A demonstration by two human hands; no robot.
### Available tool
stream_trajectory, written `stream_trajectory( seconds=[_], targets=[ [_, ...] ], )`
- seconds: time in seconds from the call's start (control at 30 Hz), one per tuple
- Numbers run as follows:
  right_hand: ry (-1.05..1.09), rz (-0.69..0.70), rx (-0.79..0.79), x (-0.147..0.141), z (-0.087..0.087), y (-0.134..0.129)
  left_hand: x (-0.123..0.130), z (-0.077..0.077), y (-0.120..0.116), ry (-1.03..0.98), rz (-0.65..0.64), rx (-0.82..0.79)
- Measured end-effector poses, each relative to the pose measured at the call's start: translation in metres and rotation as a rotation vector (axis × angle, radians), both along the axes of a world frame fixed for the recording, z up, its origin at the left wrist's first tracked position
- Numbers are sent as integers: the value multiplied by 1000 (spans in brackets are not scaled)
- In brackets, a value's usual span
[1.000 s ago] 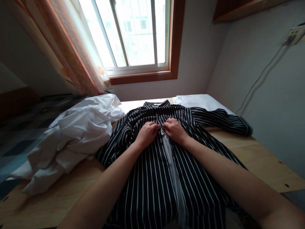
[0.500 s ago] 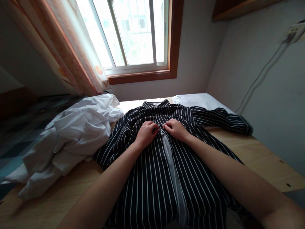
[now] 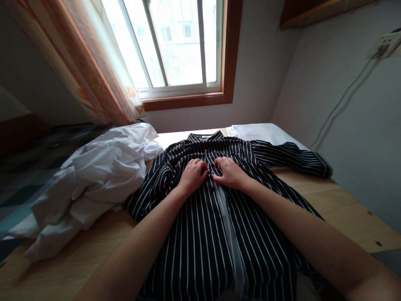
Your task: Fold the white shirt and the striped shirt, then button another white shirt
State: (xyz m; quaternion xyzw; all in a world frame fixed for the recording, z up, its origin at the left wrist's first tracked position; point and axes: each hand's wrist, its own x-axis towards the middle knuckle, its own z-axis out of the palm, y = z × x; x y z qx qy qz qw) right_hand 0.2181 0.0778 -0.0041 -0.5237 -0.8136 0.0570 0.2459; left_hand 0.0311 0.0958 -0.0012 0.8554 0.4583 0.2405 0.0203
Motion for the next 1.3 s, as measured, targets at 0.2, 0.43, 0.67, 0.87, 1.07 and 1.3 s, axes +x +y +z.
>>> stream_trajectory(
  seconds=[0.2,0.43,0.67,0.87,1.07,1.3],
  targets=[
    [-212,-29,32,-13,11,-15,0,-2,1,11,17,14],
    [-157,-64,37,-12,9,-11,1,-2,1,3,20,3],
    [131,-76,-8,1,-1,6,0,-1,1,-33,19,-10],
    [491,-17,-14,6,0,15,1,-2,1,-37,10,1],
    [605,41,-85,-6,-9,13,1,-4,3,-86,12,-32],
    [522,35,-73,-6,-14,13,-3,-2,7,-241,3,-128]
  ],
)
